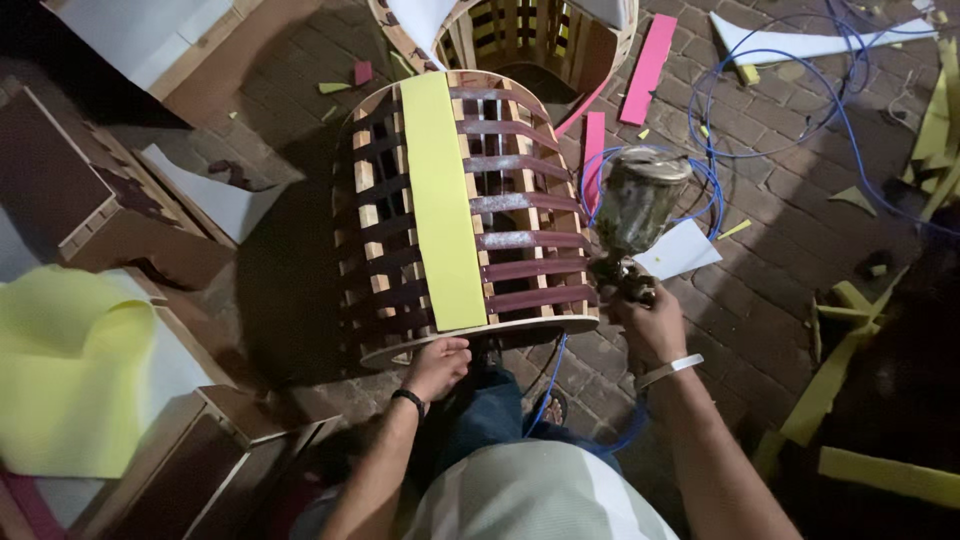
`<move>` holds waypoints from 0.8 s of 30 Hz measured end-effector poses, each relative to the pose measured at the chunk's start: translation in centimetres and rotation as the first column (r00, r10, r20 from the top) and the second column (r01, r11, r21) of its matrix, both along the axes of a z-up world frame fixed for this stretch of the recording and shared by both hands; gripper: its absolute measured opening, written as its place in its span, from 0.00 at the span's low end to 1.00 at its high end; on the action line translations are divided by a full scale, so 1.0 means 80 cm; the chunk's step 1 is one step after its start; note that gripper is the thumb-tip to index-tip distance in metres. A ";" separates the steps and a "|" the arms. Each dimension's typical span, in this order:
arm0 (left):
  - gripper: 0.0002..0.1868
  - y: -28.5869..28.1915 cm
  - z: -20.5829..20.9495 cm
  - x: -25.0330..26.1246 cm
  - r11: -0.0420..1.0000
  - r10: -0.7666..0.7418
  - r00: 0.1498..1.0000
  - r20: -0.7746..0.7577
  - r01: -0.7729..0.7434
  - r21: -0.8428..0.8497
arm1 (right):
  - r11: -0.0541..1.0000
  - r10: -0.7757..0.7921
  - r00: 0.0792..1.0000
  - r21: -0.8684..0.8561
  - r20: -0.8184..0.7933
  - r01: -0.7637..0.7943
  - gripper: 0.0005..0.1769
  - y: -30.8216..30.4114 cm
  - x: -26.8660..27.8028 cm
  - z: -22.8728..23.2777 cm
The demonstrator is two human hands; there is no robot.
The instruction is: The person cuts yellow foam sheets to fit a curved wooden chair frame using a long knife. They measure, cut, and trim the foam pieces, then apply adhesive to the frame and attach the foam strips.
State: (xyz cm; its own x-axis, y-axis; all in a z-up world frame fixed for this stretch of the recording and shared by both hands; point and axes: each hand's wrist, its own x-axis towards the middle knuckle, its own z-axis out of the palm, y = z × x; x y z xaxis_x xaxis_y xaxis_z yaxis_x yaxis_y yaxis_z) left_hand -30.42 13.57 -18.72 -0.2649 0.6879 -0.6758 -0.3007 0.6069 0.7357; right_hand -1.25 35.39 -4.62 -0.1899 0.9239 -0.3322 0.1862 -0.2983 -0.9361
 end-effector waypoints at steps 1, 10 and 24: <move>0.21 0.000 0.000 -0.001 0.999 0.026 0.998 0.054 -0.028 0.036 | 1.000 0.024 1.000 -0.014 0.006 -0.024 0.12 -0.002 0.002 0.001; 0.23 -0.026 0.051 0.011 0.984 -0.133 0.973 -0.187 0.107 -0.144 | 0.998 0.024 1.000 -0.057 0.007 -0.024 0.09 -0.045 0.016 -0.004; 0.20 -0.057 0.009 0.008 0.988 -0.145 0.984 -0.104 0.139 -0.066 | 0.997 0.022 0.979 -0.078 0.205 -0.006 0.19 -0.094 0.036 0.001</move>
